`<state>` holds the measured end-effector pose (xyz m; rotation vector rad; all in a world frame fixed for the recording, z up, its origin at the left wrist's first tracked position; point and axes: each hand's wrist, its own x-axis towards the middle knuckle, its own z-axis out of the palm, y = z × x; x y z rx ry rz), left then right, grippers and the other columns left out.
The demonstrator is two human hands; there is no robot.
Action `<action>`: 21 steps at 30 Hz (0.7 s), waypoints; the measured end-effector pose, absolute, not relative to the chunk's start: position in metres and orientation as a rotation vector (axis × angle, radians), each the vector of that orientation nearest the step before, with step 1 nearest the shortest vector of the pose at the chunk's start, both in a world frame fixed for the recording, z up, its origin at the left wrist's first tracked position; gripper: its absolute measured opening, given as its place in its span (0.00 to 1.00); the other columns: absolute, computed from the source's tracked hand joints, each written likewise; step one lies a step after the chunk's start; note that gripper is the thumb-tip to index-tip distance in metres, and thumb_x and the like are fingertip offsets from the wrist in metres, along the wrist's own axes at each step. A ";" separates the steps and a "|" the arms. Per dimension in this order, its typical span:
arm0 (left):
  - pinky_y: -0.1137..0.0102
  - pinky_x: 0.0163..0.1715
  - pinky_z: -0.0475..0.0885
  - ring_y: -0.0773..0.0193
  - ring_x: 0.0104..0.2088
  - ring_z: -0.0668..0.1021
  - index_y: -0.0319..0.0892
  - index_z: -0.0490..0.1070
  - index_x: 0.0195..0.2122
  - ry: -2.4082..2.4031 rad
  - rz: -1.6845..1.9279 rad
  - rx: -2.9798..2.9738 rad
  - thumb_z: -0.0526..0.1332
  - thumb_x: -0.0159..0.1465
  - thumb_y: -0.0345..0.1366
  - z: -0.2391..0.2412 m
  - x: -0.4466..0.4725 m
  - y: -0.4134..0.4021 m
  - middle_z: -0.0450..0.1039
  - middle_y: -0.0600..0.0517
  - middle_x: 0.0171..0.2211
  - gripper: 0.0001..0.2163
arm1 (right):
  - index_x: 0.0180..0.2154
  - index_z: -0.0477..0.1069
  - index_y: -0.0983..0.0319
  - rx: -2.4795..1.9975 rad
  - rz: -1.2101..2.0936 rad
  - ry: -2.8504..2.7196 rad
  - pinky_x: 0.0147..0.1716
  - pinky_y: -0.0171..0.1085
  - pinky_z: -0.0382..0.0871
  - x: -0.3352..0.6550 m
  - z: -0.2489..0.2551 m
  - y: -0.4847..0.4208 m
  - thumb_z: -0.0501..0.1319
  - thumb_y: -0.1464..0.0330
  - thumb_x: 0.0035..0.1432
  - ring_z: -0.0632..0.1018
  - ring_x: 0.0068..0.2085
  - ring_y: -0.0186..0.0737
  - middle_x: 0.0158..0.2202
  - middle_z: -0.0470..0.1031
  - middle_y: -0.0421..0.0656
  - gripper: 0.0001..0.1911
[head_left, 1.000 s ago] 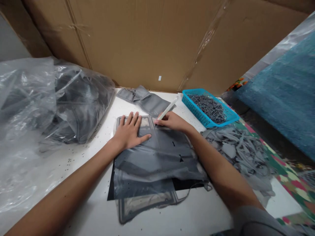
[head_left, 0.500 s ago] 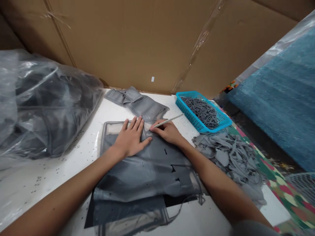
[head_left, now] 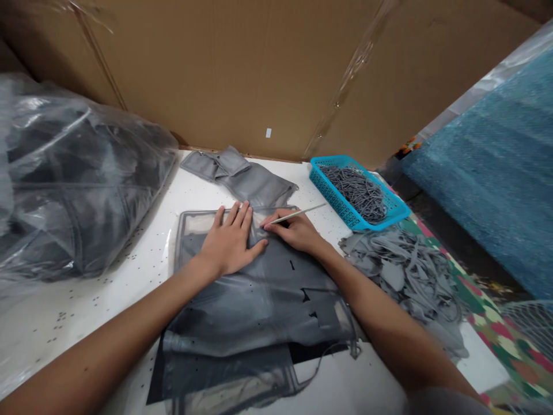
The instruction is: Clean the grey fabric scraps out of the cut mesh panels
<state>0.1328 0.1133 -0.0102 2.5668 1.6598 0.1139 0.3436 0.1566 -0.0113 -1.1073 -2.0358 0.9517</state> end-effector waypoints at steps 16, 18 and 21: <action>0.48 0.73 0.46 0.44 0.76 0.50 0.41 0.45 0.77 1.343 0.074 2.435 0.54 0.59 0.74 0.001 0.093 0.144 0.41 0.47 0.77 0.55 | 0.35 0.83 0.61 -1.154 0.874 -2.045 0.37 0.38 0.71 0.343 -0.009 0.156 0.66 0.62 0.63 0.81 0.36 0.42 0.35 0.84 0.44 0.10; 0.47 0.73 0.44 0.45 0.76 0.48 0.40 0.44 0.77 1.322 0.072 2.421 0.56 0.57 0.75 0.002 0.088 0.147 0.40 0.46 0.78 0.57 | 0.35 0.83 0.62 -1.145 0.881 -2.047 0.37 0.37 0.71 0.343 -0.009 0.157 0.66 0.62 0.63 0.81 0.35 0.41 0.34 0.84 0.44 0.10; 0.48 0.73 0.42 0.46 0.77 0.46 0.41 0.43 0.77 1.291 0.058 2.407 0.57 0.55 0.75 0.003 0.085 0.148 0.39 0.47 0.78 0.59 | 0.35 0.82 0.62 -1.155 0.874 -2.038 0.36 0.37 0.70 0.343 -0.010 0.157 0.67 0.62 0.62 0.80 0.34 0.40 0.33 0.84 0.43 0.10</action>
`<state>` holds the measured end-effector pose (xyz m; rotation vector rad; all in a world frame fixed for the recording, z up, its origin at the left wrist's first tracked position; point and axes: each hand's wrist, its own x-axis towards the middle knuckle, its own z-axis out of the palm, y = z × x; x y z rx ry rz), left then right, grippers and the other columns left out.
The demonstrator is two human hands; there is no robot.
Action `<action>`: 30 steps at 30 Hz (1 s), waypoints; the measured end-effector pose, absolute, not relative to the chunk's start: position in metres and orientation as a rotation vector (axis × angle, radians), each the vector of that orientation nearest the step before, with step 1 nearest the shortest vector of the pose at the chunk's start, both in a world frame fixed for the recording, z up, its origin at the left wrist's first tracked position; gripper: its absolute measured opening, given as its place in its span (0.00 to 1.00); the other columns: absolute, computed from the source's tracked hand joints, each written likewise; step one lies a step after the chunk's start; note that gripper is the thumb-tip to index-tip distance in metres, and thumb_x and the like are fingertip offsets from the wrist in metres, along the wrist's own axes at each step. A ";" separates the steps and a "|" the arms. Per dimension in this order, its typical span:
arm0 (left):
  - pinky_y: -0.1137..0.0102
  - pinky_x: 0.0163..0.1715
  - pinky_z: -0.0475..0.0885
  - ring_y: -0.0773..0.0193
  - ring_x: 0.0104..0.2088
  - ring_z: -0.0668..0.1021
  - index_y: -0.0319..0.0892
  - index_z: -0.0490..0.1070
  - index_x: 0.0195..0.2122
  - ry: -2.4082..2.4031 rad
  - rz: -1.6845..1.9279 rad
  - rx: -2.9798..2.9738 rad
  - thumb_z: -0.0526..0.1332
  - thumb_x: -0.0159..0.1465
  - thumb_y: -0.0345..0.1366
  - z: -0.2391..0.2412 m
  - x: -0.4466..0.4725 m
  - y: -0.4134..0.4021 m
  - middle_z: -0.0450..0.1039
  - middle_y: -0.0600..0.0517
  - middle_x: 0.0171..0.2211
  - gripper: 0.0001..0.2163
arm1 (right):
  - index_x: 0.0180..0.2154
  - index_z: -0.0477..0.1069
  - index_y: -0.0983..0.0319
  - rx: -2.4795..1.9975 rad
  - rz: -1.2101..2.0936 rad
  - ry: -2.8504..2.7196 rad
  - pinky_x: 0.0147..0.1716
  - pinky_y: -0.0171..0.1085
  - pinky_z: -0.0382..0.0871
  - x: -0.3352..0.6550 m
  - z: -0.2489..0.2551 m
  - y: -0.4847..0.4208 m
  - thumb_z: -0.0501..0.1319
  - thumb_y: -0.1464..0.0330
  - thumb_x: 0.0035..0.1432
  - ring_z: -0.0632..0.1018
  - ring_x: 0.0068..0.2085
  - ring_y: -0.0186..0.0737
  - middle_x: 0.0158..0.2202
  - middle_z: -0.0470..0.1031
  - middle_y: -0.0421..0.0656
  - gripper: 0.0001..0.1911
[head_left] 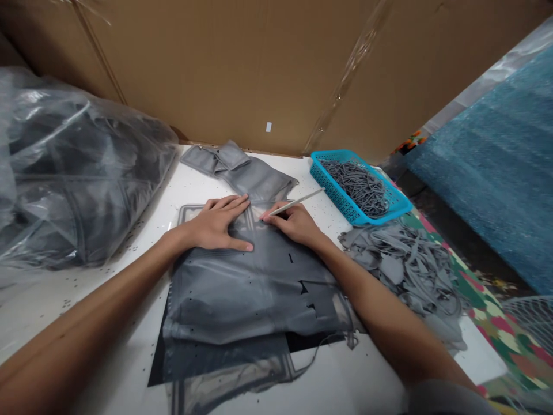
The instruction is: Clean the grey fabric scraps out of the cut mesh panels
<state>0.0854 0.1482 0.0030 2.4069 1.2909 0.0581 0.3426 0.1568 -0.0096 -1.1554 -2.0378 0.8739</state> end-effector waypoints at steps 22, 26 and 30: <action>0.50 0.74 0.35 0.48 0.77 0.42 0.36 0.38 0.77 1.480 -0.072 2.439 0.46 0.62 0.74 0.001 0.113 0.129 0.31 0.49 0.78 0.55 | 0.35 0.81 0.63 -1.172 0.744 -2.105 0.32 0.35 0.64 0.338 -0.002 0.178 0.66 0.61 0.63 0.76 0.30 0.37 0.28 0.79 0.40 0.12; 0.49 0.74 0.37 0.46 0.77 0.44 0.36 0.40 0.77 1.490 -0.012 2.465 0.47 0.63 0.73 -0.001 0.114 0.126 0.34 0.47 0.78 0.54 | 0.35 0.81 0.63 -1.146 0.729 -2.087 0.33 0.35 0.65 0.335 -0.005 0.191 0.67 0.61 0.62 0.75 0.30 0.36 0.28 0.80 0.40 0.11; 0.46 0.73 0.41 0.43 0.76 0.49 0.36 0.45 0.77 1.476 0.127 2.542 0.48 0.64 0.72 -0.006 0.113 0.124 0.39 0.43 0.77 0.51 | 0.35 0.82 0.62 -1.145 0.740 -2.014 0.34 0.35 0.67 0.332 -0.012 0.196 0.67 0.61 0.62 0.78 0.32 0.38 0.30 0.82 0.41 0.11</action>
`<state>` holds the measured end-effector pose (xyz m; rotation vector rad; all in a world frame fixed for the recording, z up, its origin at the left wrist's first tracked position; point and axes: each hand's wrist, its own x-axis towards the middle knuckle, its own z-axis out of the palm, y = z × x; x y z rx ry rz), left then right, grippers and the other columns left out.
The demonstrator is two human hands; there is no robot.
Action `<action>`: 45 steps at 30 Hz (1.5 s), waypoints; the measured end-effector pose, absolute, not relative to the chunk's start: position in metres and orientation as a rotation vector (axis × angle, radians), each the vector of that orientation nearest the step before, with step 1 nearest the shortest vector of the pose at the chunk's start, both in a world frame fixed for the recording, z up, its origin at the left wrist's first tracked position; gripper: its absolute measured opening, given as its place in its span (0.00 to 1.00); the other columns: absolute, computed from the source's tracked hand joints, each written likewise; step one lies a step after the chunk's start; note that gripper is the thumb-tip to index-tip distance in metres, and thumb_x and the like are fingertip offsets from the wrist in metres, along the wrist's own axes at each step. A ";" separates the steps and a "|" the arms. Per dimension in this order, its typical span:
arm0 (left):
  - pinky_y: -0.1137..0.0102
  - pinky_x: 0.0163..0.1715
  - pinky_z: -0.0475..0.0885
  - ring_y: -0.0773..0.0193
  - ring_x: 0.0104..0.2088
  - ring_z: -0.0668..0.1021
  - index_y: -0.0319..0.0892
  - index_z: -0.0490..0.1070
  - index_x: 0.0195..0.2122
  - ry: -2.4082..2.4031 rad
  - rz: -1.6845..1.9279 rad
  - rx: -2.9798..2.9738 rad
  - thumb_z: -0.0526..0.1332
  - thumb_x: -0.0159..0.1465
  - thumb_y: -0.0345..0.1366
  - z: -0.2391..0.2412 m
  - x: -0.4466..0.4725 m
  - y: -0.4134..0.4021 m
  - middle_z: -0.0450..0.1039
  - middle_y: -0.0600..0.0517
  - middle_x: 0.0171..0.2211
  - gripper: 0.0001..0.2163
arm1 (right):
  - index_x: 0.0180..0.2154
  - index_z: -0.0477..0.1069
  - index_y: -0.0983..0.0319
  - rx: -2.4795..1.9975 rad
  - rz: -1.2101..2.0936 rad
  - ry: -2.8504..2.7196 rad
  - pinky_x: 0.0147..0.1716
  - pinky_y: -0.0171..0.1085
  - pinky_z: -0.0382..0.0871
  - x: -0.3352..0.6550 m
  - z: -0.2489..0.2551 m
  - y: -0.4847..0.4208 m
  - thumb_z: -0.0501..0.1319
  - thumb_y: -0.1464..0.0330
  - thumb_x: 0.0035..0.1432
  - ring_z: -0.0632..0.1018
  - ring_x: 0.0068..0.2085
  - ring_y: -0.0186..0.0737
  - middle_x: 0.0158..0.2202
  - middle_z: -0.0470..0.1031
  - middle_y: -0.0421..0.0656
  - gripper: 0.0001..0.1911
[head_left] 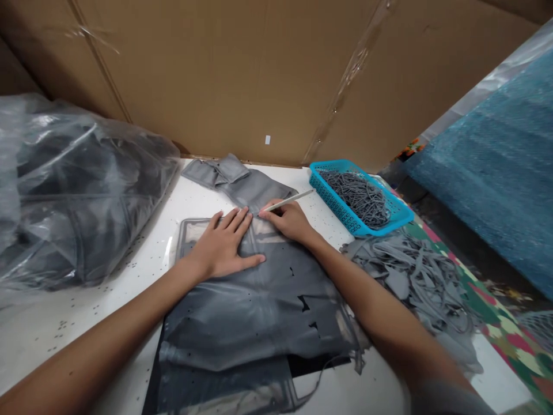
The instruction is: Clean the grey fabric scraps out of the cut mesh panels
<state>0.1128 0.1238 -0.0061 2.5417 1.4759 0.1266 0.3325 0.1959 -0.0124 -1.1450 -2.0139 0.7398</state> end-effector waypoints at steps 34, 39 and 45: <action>0.43 0.73 0.42 0.40 0.76 0.49 0.36 0.47 0.76 1.425 0.143 2.586 0.46 0.67 0.69 -0.007 0.112 0.121 0.43 0.44 0.77 0.48 | 0.33 0.80 0.62 -1.139 0.873 -2.064 0.34 0.35 0.69 0.346 -0.006 0.162 0.66 0.61 0.63 0.79 0.32 0.38 0.31 0.81 0.41 0.11; 0.43 0.73 0.42 0.40 0.76 0.50 0.37 0.48 0.76 1.434 0.159 2.586 0.46 0.67 0.69 -0.006 0.112 0.121 0.44 0.44 0.77 0.47 | 0.34 0.81 0.61 -1.132 0.953 -2.008 0.38 0.37 0.72 0.348 -0.006 0.156 0.68 0.61 0.61 0.81 0.35 0.40 0.33 0.83 0.43 0.10; 0.43 0.72 0.42 0.40 0.75 0.51 0.39 0.48 0.76 1.422 0.178 2.594 0.45 0.67 0.70 -0.009 0.112 0.122 0.45 0.44 0.77 0.47 | 0.34 0.82 0.61 -1.121 0.959 -2.021 0.41 0.38 0.74 0.346 -0.008 0.158 0.68 0.63 0.60 0.82 0.38 0.41 0.35 0.84 0.43 0.08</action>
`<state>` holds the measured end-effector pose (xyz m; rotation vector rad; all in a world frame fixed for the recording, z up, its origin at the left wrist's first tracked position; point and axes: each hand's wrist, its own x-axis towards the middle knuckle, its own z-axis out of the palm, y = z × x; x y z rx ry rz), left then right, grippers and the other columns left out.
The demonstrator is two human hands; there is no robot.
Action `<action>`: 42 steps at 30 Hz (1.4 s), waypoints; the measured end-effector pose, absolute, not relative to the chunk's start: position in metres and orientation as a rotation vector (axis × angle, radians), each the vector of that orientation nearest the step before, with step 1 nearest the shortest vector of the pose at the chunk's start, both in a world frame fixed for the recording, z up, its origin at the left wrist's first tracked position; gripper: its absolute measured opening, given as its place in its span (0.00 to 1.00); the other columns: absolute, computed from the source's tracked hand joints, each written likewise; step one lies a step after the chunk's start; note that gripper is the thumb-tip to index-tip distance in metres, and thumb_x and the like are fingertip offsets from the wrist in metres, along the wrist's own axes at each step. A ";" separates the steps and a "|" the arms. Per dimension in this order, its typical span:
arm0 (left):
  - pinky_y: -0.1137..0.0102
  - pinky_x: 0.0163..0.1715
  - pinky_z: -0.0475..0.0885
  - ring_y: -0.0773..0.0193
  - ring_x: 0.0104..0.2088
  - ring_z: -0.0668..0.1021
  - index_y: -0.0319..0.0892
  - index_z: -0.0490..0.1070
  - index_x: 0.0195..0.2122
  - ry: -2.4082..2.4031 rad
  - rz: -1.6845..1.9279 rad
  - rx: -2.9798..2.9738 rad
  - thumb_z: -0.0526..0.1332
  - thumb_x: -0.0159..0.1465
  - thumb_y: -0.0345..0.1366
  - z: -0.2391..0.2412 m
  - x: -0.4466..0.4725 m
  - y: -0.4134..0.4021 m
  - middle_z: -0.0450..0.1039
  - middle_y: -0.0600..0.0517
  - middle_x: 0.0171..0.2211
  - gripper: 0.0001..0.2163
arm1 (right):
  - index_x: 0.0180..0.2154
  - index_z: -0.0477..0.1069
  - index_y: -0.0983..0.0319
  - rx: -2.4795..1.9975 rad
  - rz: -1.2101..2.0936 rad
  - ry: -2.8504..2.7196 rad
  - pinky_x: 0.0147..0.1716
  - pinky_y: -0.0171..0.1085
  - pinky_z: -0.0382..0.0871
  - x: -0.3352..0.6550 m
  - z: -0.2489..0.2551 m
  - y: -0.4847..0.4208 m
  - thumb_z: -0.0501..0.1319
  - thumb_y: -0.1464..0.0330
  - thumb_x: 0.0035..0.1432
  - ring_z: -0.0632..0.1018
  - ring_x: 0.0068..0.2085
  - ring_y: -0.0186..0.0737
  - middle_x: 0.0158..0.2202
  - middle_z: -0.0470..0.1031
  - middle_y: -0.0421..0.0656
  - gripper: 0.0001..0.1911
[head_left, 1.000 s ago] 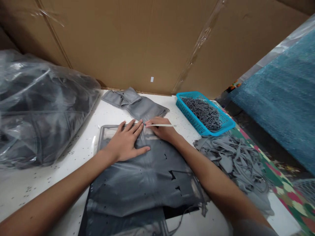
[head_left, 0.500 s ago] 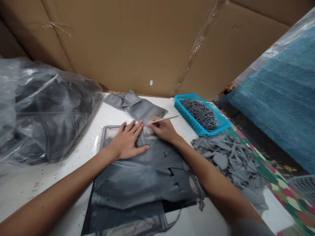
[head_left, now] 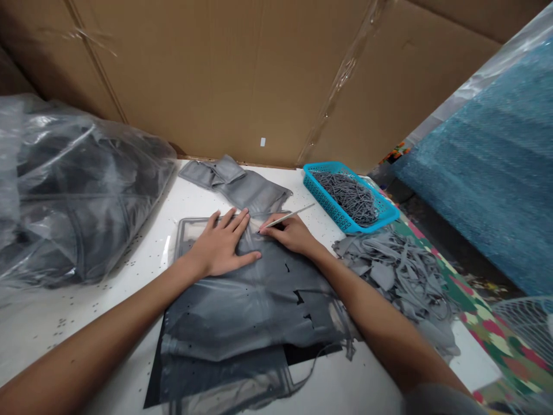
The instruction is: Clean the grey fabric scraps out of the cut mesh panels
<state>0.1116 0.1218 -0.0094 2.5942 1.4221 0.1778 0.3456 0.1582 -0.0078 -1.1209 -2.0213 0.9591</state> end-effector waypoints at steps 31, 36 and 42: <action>0.47 0.74 0.38 0.45 0.77 0.43 0.36 0.41 0.77 1.470 -0.013 2.530 0.46 0.67 0.69 0.001 0.114 0.121 0.37 0.49 0.78 0.49 | 0.34 0.81 0.61 -1.103 0.902 -2.037 0.40 0.37 0.73 0.348 -0.009 0.146 0.68 0.64 0.61 0.82 0.37 0.41 0.34 0.84 0.42 0.07; 0.47 0.74 0.39 0.44 0.77 0.44 0.36 0.42 0.77 1.463 0.009 2.533 0.46 0.66 0.69 -0.002 0.113 0.121 0.38 0.48 0.78 0.49 | 0.33 0.81 0.60 -1.071 0.906 -2.055 0.41 0.37 0.73 0.348 -0.008 0.148 0.68 0.65 0.61 0.82 0.37 0.40 0.34 0.84 0.42 0.06; 0.47 0.74 0.39 0.44 0.77 0.44 0.35 0.42 0.77 1.466 0.008 2.548 0.46 0.66 0.69 -0.003 0.113 0.122 0.38 0.47 0.78 0.50 | 0.34 0.81 0.60 -0.982 0.874 -2.103 0.44 0.38 0.75 0.349 -0.011 0.149 0.68 0.65 0.62 0.83 0.39 0.41 0.36 0.85 0.42 0.05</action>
